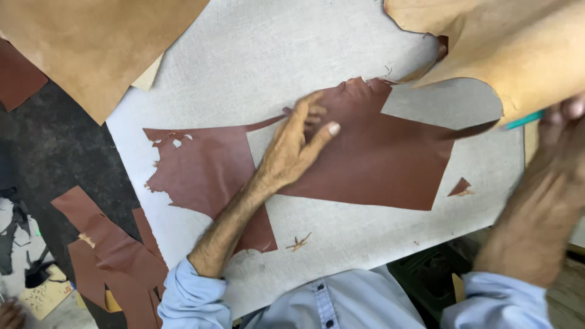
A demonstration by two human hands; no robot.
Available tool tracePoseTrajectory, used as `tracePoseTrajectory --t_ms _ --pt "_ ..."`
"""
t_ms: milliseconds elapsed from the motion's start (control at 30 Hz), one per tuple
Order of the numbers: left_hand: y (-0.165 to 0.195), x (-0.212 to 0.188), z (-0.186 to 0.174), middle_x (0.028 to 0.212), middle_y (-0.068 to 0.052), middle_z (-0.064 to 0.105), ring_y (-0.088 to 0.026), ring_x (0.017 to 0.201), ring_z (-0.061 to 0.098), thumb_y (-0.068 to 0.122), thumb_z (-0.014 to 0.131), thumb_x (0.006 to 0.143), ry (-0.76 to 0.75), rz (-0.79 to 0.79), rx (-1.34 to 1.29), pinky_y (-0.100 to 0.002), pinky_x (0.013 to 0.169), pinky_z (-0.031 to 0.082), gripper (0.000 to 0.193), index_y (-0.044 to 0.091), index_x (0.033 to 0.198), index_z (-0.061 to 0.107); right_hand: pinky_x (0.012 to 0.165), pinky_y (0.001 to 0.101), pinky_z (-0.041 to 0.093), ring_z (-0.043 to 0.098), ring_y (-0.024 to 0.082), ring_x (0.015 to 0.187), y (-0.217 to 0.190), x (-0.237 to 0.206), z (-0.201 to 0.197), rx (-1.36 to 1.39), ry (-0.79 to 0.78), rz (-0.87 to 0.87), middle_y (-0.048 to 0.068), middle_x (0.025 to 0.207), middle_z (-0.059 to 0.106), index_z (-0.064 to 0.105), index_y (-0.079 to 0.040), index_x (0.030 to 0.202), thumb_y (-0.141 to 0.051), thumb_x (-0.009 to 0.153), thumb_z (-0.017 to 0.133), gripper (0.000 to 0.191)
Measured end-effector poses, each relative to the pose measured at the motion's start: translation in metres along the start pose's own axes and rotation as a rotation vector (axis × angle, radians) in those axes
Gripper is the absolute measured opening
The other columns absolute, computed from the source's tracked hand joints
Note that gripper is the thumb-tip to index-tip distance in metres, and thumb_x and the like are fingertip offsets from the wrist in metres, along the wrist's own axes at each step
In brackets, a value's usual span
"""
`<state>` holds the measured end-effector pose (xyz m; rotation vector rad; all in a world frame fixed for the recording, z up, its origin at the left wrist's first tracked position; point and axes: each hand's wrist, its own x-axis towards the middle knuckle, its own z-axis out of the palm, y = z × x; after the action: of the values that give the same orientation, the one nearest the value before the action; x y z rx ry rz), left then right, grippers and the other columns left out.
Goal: The person uses a utility knife to cut a large piece of brown leather on a white work surface. They place cardboard templates on the leather, trace around them, and cut out multiple shapes. The person also handles and stacks the cut leather pieces and templates.
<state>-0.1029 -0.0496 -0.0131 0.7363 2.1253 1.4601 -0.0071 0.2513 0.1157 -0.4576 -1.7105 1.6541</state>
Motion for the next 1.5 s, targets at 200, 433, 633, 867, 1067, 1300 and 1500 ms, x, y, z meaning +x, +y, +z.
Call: tracePoseTrajectory --t_ms 200,433,633,867,1067,1300,1500 --pt "-0.004 -0.063 0.061 0.144 -0.024 0.054 -0.028 0.13 0.059 0.05 0.069 0.097 -0.168 -0.031 -0.712 -0.043 0.104 0.057 0.089 0.0 0.158 0.029 0.03 0.0255 0.035 0.043 0.011 0.039 0.041 -0.17 -0.005 0.237 -0.086 0.359 -0.002 0.063 0.048 0.044 -0.009 0.101 -0.016 0.115 0.056 0.02" --pt "-0.027 -0.073 0.066 0.093 -0.021 0.073 -0.026 0.077 0.07 0.01 0.07 0.094 0.099 -0.318 -0.48 -0.039 0.064 0.061 0.044 -0.005 0.131 0.052 0.066 0.0258 0.051 0.064 0.013 0.077 0.087 -0.247 -0.052 -0.542 -0.299 0.161 0.015 0.114 0.076 0.064 0.003 0.125 -0.017 0.102 0.068 0.031" --pt "-0.014 -0.101 0.056 0.098 -0.021 0.072 -0.032 0.085 0.074 0.007 0.072 0.093 0.334 0.008 0.351 -0.043 0.069 0.062 0.028 -0.004 0.117 0.062 0.089 0.0425 0.062 0.066 0.037 0.122 0.115 -0.2 -0.067 -1.002 -0.369 -0.262 0.026 0.148 0.057 0.064 0.001 0.136 -0.016 0.099 0.071 0.041" --pt "0.003 -0.106 0.065 0.113 -0.029 0.058 -0.044 0.099 0.063 0.011 0.082 0.077 0.451 -0.067 0.611 -0.053 0.076 0.055 0.051 -0.009 0.12 0.062 0.078 0.0406 0.063 0.068 0.038 0.116 0.119 -0.149 -0.074 -0.938 -0.382 -0.18 0.033 0.15 0.052 0.062 0.006 0.135 -0.017 0.102 0.069 0.041" --pt "-0.005 -0.1 0.071 0.097 -0.021 0.064 -0.033 0.092 0.062 0.017 0.084 0.078 0.41 -0.226 0.702 -0.055 0.083 0.051 0.036 -0.005 0.101 0.069 0.077 0.0468 0.055 0.068 0.038 0.093 0.114 -0.145 -0.113 -1.105 -0.227 0.093 0.031 0.114 0.068 0.065 0.012 0.122 -0.035 0.093 0.087 0.06" --pt "0.052 -0.103 0.065 0.078 -0.021 0.068 -0.03 0.078 0.073 0.003 0.058 0.09 0.271 -0.283 0.131 -0.047 0.07 0.06 0.029 -0.003 0.118 0.055 0.065 0.0466 0.052 0.065 0.033 0.066 0.131 -0.115 -0.112 -1.011 -0.42 0.333 0.019 0.074 0.068 0.073 0.005 0.099 -0.033 0.09 0.085 0.04" --pt "0.107 -0.148 0.073 0.109 -0.024 0.075 -0.032 0.103 0.073 0.006 0.067 0.093 0.319 0.006 0.037 -0.044 0.087 0.059 0.037 -0.002 0.129 0.063 0.064 0.0394 0.055 0.064 0.018 0.075 0.127 -0.089 -0.141 -0.622 -0.515 0.354 0.013 0.093 0.07 0.066 0.004 0.113 -0.033 0.092 0.081 0.045"
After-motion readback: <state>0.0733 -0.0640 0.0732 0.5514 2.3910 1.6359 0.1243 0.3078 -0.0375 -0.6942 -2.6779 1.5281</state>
